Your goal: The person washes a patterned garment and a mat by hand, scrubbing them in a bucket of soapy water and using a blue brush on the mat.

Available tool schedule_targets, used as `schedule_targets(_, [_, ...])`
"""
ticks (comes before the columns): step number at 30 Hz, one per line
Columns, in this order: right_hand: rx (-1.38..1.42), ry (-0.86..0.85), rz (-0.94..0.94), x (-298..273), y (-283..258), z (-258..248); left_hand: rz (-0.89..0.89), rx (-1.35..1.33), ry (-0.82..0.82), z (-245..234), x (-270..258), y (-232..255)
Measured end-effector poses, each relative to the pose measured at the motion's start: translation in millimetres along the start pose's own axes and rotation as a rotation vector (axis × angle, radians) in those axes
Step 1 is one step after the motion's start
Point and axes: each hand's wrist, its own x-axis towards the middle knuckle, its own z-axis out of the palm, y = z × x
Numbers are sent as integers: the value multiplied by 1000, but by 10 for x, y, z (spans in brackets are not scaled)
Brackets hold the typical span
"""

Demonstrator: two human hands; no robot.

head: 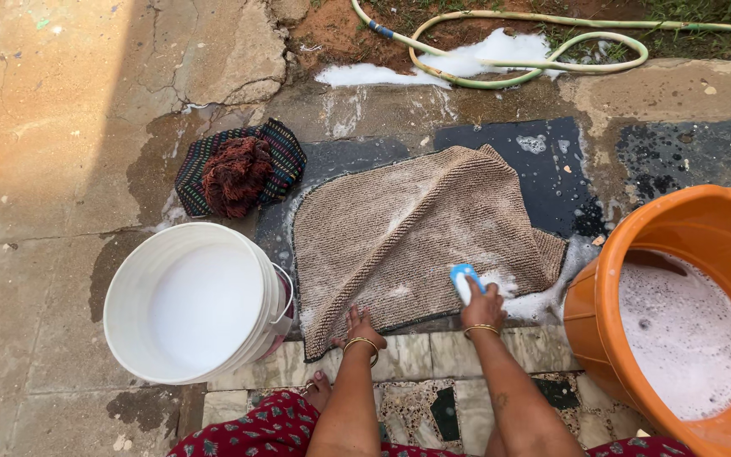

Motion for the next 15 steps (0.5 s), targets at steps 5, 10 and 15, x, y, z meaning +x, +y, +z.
schedule_targets(5, [5,113,297,232,437,-351,11,-23,-9,-28,16,26])
schedule_targets(10, [-21,-8,-46,-428,-706,319,57,-89,-47,-39,239,83])
schedule_targets(15, [-47,-241,-462,-791,-958,454,131,-4,-32,-74,268,37])
